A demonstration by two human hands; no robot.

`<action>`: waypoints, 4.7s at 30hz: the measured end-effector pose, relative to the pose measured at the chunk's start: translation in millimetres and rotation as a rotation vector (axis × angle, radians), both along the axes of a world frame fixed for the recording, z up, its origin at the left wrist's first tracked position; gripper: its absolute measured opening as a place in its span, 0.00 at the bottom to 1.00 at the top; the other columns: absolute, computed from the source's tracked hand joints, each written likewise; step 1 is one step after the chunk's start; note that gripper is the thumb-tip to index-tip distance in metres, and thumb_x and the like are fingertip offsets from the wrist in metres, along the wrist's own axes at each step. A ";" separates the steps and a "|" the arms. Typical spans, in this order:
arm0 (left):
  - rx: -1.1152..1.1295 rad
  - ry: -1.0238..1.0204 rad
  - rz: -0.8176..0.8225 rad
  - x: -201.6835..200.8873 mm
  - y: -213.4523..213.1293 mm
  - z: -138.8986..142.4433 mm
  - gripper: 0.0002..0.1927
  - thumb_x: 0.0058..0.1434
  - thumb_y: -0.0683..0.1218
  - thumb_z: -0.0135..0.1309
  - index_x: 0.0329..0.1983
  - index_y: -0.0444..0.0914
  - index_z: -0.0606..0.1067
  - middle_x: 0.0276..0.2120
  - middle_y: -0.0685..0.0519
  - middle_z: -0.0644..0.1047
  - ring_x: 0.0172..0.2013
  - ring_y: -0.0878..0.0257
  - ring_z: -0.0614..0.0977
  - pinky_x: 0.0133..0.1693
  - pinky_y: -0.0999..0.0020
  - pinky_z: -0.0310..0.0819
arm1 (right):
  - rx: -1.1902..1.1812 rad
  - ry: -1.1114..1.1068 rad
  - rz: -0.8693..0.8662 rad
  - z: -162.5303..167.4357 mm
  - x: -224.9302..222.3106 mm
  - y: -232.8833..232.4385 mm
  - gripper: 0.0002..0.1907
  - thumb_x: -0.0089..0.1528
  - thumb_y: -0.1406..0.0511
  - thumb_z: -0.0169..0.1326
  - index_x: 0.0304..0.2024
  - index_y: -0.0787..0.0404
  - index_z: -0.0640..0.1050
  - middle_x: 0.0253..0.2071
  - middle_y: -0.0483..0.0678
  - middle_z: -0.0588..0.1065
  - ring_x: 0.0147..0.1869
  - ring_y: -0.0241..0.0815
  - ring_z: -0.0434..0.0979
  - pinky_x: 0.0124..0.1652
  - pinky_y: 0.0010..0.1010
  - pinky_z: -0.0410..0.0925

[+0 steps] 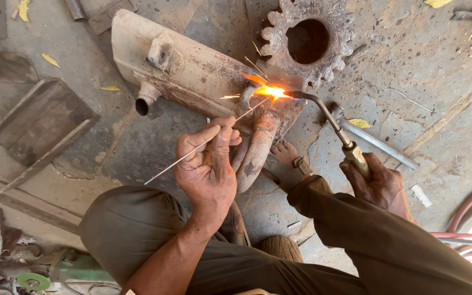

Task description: The person uses a welding torch and filler rod to weld a metal pipe to a larger metal component. They repeatedly apply the torch and rod to the joint, creating sparks and molten metal, then occasionally tap the weld with a hammer.

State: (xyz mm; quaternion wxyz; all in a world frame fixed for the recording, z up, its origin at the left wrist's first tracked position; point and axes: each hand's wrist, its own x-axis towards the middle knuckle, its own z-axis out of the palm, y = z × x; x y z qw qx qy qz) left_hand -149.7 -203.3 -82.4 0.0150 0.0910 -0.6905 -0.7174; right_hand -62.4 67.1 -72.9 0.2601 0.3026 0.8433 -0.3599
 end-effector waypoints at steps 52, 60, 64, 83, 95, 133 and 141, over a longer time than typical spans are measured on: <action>-0.008 -0.011 -0.001 -0.1 -2.9 -3.1 0.08 0.73 0.34 0.52 0.51 0.34 0.67 0.51 0.41 0.80 0.44 0.63 0.84 0.47 0.69 0.85 | 0.040 -0.052 0.021 -2.1 -2.5 -2.2 0.11 0.65 0.59 0.59 0.41 0.60 0.78 0.17 0.52 0.73 0.21 0.41 0.71 0.25 0.39 0.65; -0.021 -0.008 -0.011 -0.3 -3.4 -1.7 0.08 0.73 0.34 0.51 0.52 0.34 0.67 0.51 0.42 0.80 0.44 0.63 0.84 0.47 0.70 0.85 | 0.040 -0.025 0.035 -2.5 -2.3 -2.4 0.11 0.65 0.59 0.59 0.43 0.59 0.78 0.18 0.53 0.73 0.20 0.42 0.71 0.25 0.39 0.65; -0.005 -0.011 0.006 0.1 -2.9 -2.4 0.08 0.73 0.33 0.52 0.52 0.34 0.67 0.51 0.41 0.80 0.44 0.63 0.83 0.48 0.70 0.84 | 0.020 0.024 0.027 -2.3 -1.5 -3.0 0.11 0.65 0.59 0.58 0.43 0.59 0.78 0.19 0.52 0.73 0.21 0.41 0.71 0.25 0.38 0.65; -0.037 0.034 -0.031 -2.0 -4.9 -4.9 0.08 0.74 0.34 0.51 0.52 0.34 0.66 0.52 0.41 0.80 0.46 0.62 0.84 0.48 0.68 0.86 | 0.015 -0.059 0.021 -3.5 -6.3 -2.9 0.11 0.65 0.58 0.58 0.43 0.59 0.78 0.17 0.52 0.73 0.20 0.41 0.72 0.23 0.39 0.65; -0.064 0.005 -0.042 1.0 -4.0 -3.9 0.08 0.74 0.34 0.51 0.52 0.34 0.66 0.53 0.40 0.79 0.46 0.63 0.84 0.48 0.68 0.86 | 0.032 -0.039 0.038 -4.1 -6.3 -3.4 0.12 0.65 0.58 0.58 0.44 0.59 0.78 0.18 0.52 0.74 0.21 0.42 0.73 0.25 0.40 0.65; -0.065 0.058 -0.030 2.1 -3.7 -4.6 0.08 0.75 0.34 0.51 0.52 0.34 0.66 0.54 0.41 0.79 0.46 0.65 0.84 0.49 0.71 0.86 | 0.032 -0.054 0.045 -5.8 -6.3 -5.4 0.13 0.65 0.58 0.58 0.46 0.58 0.78 0.18 0.52 0.74 0.20 0.42 0.73 0.24 0.40 0.65; -0.112 0.068 -0.050 1.3 -4.3 -3.6 0.08 0.75 0.33 0.50 0.52 0.34 0.66 0.54 0.40 0.79 0.46 0.64 0.84 0.48 0.71 0.86 | 0.023 0.001 0.077 -8.0 -5.4 -3.4 0.13 0.65 0.58 0.59 0.45 0.59 0.78 0.19 0.52 0.75 0.21 0.42 0.75 0.25 0.39 0.66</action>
